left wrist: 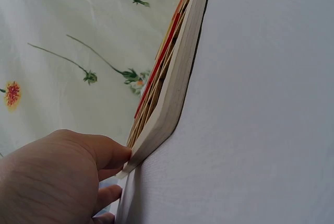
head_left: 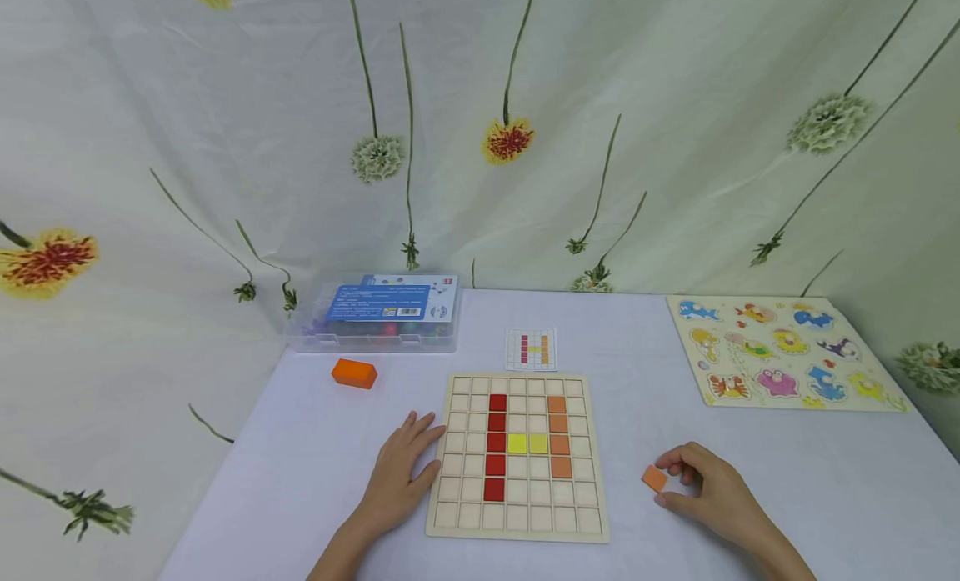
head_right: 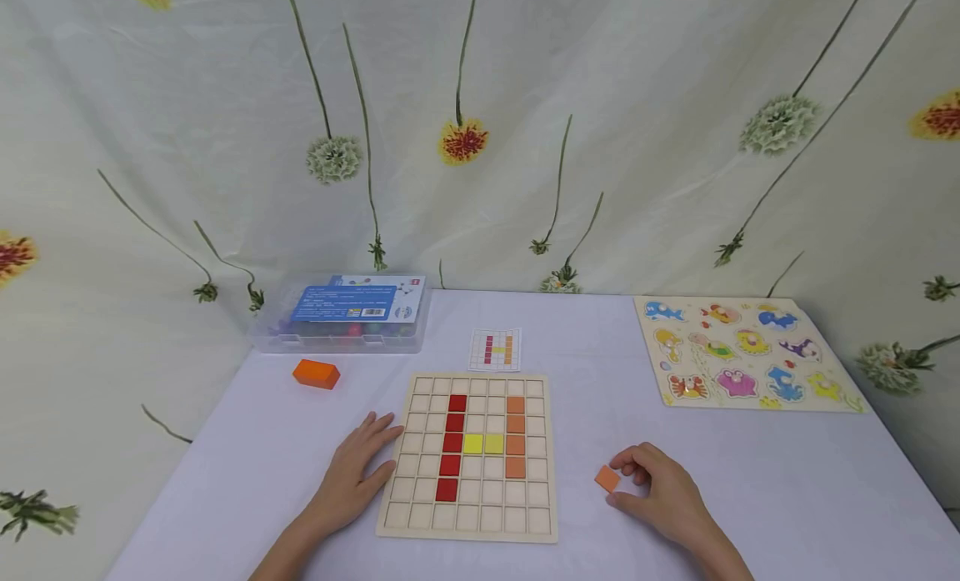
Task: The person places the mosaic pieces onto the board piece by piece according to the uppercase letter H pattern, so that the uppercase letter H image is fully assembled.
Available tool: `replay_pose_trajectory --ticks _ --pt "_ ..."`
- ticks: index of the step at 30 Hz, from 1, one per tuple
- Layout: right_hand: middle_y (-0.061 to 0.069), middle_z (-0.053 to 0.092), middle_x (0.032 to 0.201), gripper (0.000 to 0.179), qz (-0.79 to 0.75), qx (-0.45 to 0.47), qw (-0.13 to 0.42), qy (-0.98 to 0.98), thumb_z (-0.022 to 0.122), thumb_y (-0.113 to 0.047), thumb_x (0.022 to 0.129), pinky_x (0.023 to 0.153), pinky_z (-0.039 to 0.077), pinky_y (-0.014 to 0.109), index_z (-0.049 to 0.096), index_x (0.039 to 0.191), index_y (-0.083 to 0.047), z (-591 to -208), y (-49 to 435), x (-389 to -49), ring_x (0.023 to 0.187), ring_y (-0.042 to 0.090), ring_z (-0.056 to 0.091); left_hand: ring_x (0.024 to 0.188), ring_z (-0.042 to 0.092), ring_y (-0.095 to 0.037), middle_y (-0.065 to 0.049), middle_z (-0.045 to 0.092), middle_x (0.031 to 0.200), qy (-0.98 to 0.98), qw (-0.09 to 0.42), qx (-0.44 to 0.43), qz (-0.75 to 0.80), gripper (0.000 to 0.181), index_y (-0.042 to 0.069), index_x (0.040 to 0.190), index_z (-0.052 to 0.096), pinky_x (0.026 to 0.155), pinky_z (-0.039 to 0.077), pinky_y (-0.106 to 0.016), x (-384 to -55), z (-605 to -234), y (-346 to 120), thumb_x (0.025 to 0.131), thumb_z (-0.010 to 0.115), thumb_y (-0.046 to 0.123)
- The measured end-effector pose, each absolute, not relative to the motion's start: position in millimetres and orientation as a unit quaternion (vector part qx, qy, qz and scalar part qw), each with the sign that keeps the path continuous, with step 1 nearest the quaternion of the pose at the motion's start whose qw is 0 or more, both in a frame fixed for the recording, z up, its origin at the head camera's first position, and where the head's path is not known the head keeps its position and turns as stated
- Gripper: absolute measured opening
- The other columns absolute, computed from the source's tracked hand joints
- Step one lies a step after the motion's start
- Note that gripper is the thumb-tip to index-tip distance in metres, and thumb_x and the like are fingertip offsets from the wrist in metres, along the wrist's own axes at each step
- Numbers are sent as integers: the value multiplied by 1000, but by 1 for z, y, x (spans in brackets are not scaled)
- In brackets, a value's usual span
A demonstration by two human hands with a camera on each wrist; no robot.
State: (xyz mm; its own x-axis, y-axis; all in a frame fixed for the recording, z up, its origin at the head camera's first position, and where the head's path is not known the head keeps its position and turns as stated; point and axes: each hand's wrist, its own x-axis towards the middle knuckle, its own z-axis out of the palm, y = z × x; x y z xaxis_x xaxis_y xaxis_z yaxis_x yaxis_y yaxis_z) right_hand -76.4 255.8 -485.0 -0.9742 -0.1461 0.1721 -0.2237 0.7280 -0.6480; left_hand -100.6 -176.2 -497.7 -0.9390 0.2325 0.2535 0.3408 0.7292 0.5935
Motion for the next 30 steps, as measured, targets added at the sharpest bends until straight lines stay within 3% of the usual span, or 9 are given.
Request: replay_pose_trajectory --ticks 8,16,20,30 --pt "-14 52 80 30 344 91 72 -932 86 -9 68 61 42 18 68 91 -18 -485 252 -77 70 -3 44 144 29 -42 -13 48 148 -928 76 -153 -331 46 10 134 58 113 22 -65 -101 -497 -177 88 64 9" --pt "-4 57 78 23 380 31 -26 -924 77 -5 76 61 43 19 68 96 -11 -471 251 -81 69 2 47 144 29 -41 -13 48 149 -928 70 -145 -336 46 9 133 59 113 22 -64 -100 -497 -176 88 65 9" --pt "-3 58 78 22 383 36 -45 -922 76 -3 76 61 44 19 68 95 -9 -461 248 -84 69 4 48 144 29 -42 -14 48 148 -927 72 -146 -337 46 8 133 59 113 22 -64 -100 -497 -175 87 65 9" --pt "-5 57 77 21 404 81 -33 -911 75 -2 75 61 43 19 68 93 -11 -448 225 -96 69 3 49 145 29 -42 -14 47 149 -927 70 -144 -339 46 9 134 58 113 21 -64 -99 -495 -175 88 64 9"
